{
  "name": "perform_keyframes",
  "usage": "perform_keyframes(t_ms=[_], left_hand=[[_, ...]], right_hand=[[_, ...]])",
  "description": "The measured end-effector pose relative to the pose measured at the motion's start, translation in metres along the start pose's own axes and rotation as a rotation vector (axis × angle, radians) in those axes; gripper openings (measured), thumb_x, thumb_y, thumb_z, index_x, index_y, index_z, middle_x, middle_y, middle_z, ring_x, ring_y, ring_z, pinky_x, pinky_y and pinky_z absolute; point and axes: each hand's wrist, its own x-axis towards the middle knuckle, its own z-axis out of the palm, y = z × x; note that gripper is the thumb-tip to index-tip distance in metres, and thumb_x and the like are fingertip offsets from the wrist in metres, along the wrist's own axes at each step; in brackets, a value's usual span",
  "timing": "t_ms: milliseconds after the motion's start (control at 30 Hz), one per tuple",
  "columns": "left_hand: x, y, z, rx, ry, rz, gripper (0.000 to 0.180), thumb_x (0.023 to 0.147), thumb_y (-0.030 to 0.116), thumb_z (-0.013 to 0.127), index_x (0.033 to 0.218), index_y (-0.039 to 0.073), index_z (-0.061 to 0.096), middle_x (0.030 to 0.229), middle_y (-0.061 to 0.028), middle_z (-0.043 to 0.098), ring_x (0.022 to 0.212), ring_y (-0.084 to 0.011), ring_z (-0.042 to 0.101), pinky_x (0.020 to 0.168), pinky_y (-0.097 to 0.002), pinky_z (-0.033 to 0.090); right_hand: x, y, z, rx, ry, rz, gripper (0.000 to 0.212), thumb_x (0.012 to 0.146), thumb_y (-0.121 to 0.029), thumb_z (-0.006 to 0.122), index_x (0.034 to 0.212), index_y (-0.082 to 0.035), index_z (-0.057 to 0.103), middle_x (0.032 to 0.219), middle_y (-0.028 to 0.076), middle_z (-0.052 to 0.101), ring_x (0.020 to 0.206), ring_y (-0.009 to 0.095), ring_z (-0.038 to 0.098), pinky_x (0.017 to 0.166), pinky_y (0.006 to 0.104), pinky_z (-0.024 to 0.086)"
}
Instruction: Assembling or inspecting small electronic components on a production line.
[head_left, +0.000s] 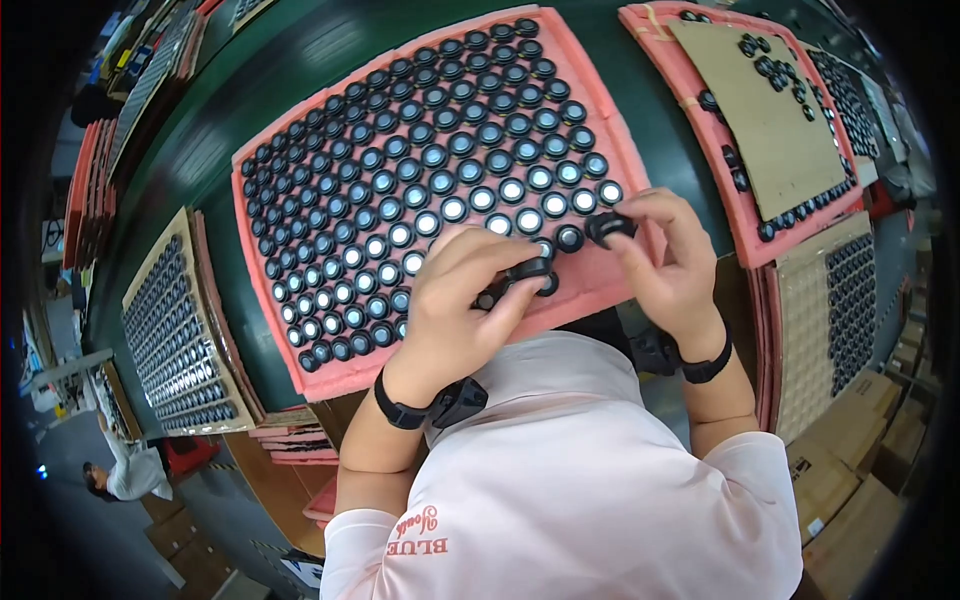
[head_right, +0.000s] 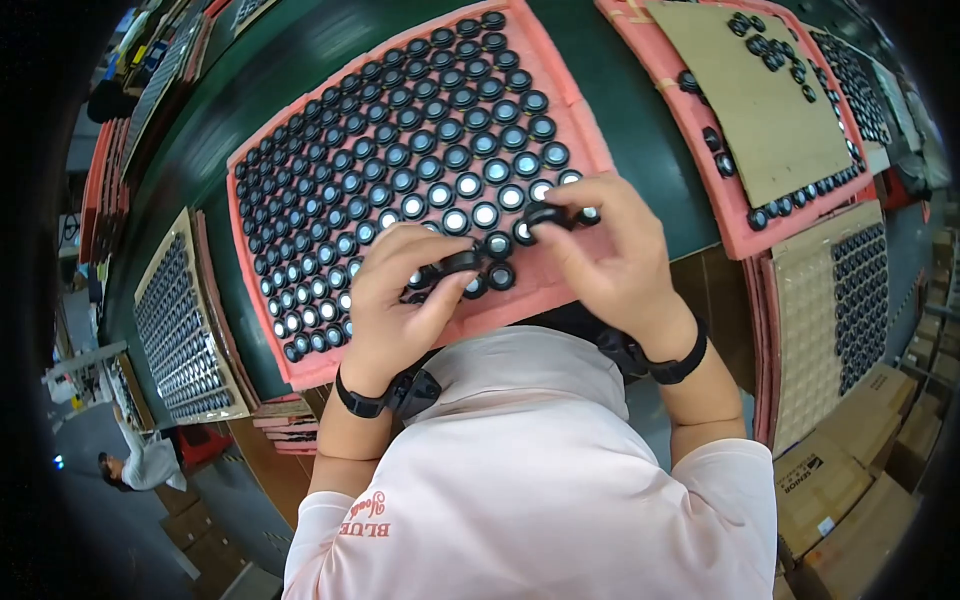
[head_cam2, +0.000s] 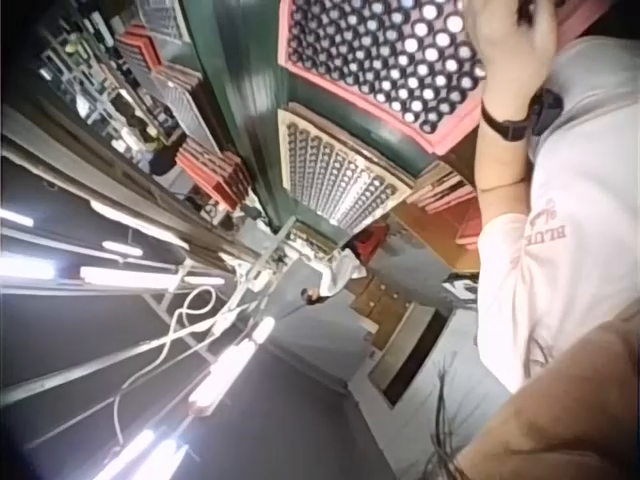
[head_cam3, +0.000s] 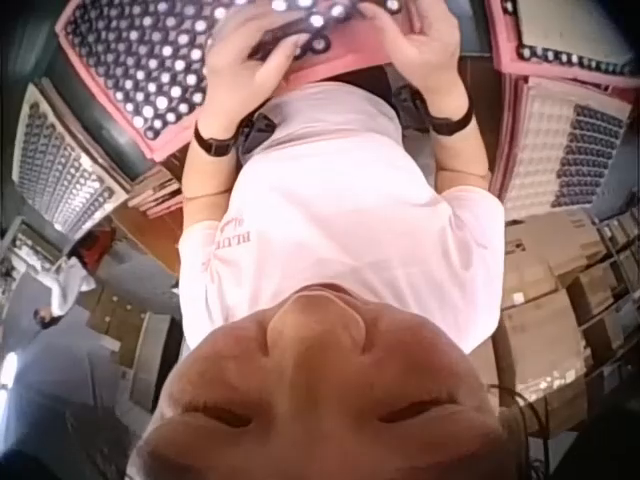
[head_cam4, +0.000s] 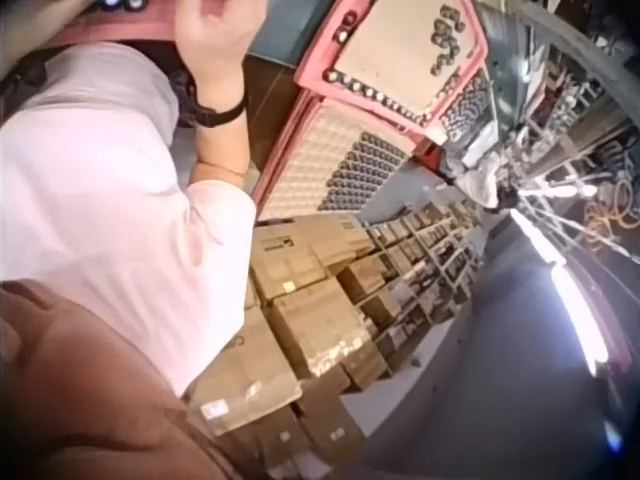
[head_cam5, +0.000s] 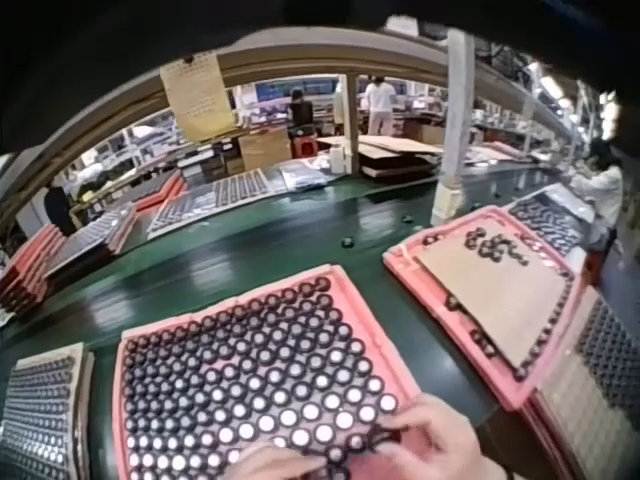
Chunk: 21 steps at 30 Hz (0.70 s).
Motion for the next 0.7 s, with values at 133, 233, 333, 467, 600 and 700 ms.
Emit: perform_keyframes(t_ms=[133,233,333,467,600,700], left_hand=[[0.01,0.002,0.029,0.057,-0.16,-0.076,0.023,0.075,0.002,0.072,0.097,0.004,0.067,0.081,-0.0085,0.064,0.078,-0.0241,0.06,0.069,-0.0332,0.048],[0.01,0.004,0.042,0.159,-0.35,-0.157,0.017,0.077,0.006,0.071,0.093,0.005,0.066,0.08,-0.0086,0.064,0.077,-0.026,0.06,0.068,-0.0355,0.047],[0.006,0.0,0.05,0.216,-0.395,-0.146,0.016,0.077,0.008,0.071,0.092,0.005,0.065,0.081,-0.0084,0.064,0.078,-0.0271,0.06,0.07,-0.0366,0.046],[0.003,-0.005,0.057,0.229,-0.374,-0.082,0.016,0.077,0.008,0.071,0.091,0.005,0.065,0.084,-0.0082,0.063,0.08,-0.0278,0.058,0.073,-0.037,0.045],[0.006,-0.004,0.057,0.258,-0.351,-0.056,0.016,0.076,0.006,0.07,0.091,0.005,0.065,0.087,-0.0082,0.06,0.084,-0.028,0.057,0.073,-0.0373,0.045],[0.006,-0.006,0.058,0.272,-0.349,-0.055,0.016,0.075,0.005,0.07,0.09,0.004,0.065,0.088,-0.0083,0.058,0.085,-0.0281,0.056,0.074,-0.0376,0.045]], right_hand=[[-0.018,0.01,-0.02,-0.133,0.033,0.231,0.021,0.077,0.002,0.071,0.096,0.002,0.061,0.084,0.008,0.06,0.077,0.018,0.057,0.07,0.0285,0.046],[-0.031,0.013,-0.025,-0.185,-0.047,0.357,0.019,0.075,0.0,0.072,0.092,0.0,0.063,0.085,0.008,0.061,0.075,0.02,0.057,0.069,0.0302,0.046],[-0.037,0.015,-0.02,-0.298,-0.128,0.232,0.014,0.074,-0.002,0.073,0.085,-0.003,0.064,0.083,0.008,0.062,0.073,0.024,0.057,0.07,0.0343,0.044],[-0.041,0.019,-0.014,-0.361,-0.16,0.203,0.015,0.072,-0.006,0.075,0.082,-0.005,0.065,0.08,0.007,0.062,0.075,0.027,0.056,0.071,0.0364,0.042],[-0.038,0.02,-0.009,-0.533,-0.117,0.014,0.016,0.071,-0.009,0.075,0.082,-0.006,0.065,0.078,0.006,0.061,0.076,0.026,0.056,0.073,0.0362,0.041],[-0.042,0.022,-0.006,-0.567,-0.121,0.027,0.016,0.07,-0.009,0.075,0.083,-0.006,0.065,0.078,0.006,0.061,0.076,0.026,0.056,0.073,0.0366,0.041]])
